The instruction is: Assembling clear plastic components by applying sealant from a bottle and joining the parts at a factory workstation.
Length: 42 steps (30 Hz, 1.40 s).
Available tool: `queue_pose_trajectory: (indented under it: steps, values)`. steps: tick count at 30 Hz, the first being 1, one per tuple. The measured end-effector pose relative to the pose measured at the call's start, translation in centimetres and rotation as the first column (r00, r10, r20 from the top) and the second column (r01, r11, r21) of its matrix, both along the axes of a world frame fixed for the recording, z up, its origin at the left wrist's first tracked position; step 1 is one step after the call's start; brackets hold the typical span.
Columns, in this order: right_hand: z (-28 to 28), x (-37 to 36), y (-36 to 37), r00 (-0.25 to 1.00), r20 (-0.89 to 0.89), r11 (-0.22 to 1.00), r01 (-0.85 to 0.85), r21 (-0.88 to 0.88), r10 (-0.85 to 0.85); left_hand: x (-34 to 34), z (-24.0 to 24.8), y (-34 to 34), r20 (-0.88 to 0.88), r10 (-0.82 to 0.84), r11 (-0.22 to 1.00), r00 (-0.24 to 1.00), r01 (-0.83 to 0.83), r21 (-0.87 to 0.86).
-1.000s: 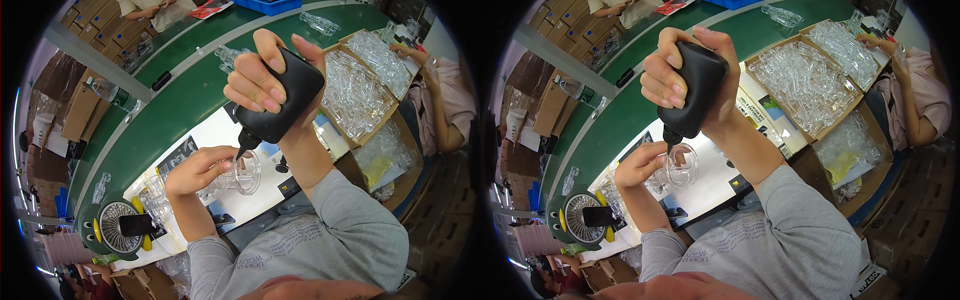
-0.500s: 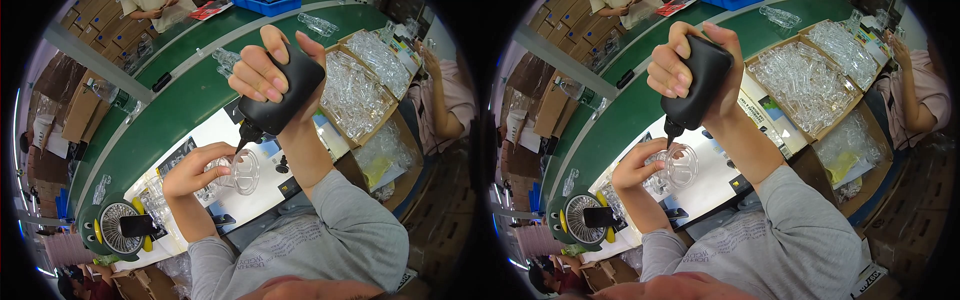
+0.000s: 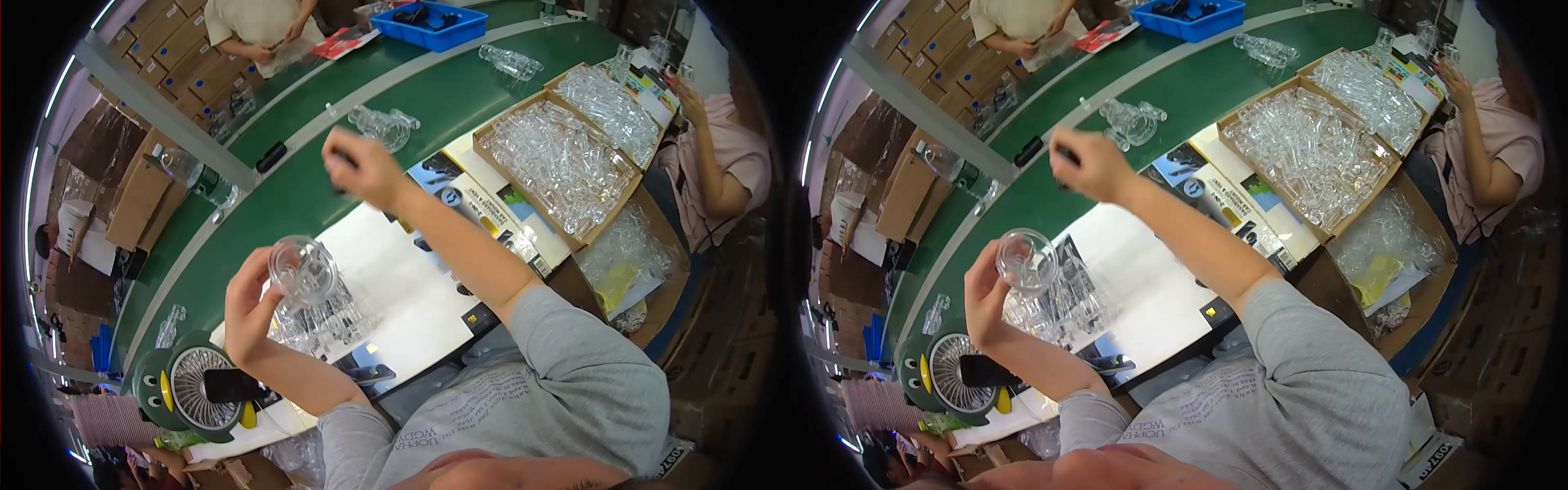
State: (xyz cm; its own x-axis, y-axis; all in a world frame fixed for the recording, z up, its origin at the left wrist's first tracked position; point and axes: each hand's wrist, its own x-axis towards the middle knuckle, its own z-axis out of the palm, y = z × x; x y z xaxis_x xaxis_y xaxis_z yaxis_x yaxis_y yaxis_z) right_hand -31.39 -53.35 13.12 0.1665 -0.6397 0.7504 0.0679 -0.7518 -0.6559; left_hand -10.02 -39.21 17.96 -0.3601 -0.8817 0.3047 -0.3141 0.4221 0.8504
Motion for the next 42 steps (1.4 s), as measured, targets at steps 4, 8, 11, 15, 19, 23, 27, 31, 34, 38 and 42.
queue_pose_trajectory:
  steps: [4,8,11,15,19,23,27,31,34,38,42]
  values:
    - [-4.3,4.2,-2.3,0.870,-0.493,0.991,-0.051,-0.121,-0.016,-0.4,0.3,0.4,-0.037,-0.017,1.000,0.999,0.016,-0.022]
    - [-8.2,6.1,-3.8,0.573,-0.819,0.871,-0.389,-0.301,-0.027,-0.1,0.7,1.2,-0.069,-0.021,0.999,0.997,0.019,-0.029]
    - [-10.3,4.7,-3.8,0.386,-0.922,0.767,-0.599,-0.229,0.026,0.1,0.5,0.5,-0.121,-0.011,0.998,0.993,0.003,-0.064]
    - [-10.1,2.7,-2.9,0.556,-0.830,0.726,-0.550,-0.413,-0.051,-0.3,0.3,-0.4,-0.251,0.050,0.987,0.967,-0.087,-0.138]
    - [-4.6,2.4,0.2,0.806,-0.592,0.937,-0.213,-0.277,0.008,-1.2,-0.1,-1.5,-0.367,0.223,0.937,0.903,-0.302,-0.174]
    - [-1.0,1.6,3.8,0.879,-0.386,0.950,-0.312,-0.022,0.279,-3.7,-1.1,-3.2,-0.424,0.241,0.904,0.873,-0.361,-0.228]
    - [-0.2,2.2,4.8,0.846,-0.137,0.852,-0.488,0.192,0.515,-5.7,-1.5,-3.5,-0.483,0.104,0.919,0.869,-0.270,-0.287]
    - [1.3,0.4,3.4,0.606,0.688,0.362,-0.794,0.489,0.399,-6.3,-0.3,-3.0,-0.496,0.316,0.768,0.809,-0.525,-0.366]
    - [2.5,0.2,3.1,0.412,0.890,0.252,-0.898,0.361,0.194,-5.7,0.1,-2.3,-0.553,0.365,0.630,0.749,-0.636,-0.446]
    - [2.9,0.8,4.4,0.390,0.914,0.289,-0.893,0.346,0.113,-8.3,-0.4,-2.2,-0.302,0.495,0.303,0.815,-0.488,-0.819]
    - [3.3,1.7,4.0,0.288,0.942,0.269,-0.934,0.236,0.174,-14.9,-3.6,-1.6,0.156,0.430,0.604,0.889,-0.155,-0.782]
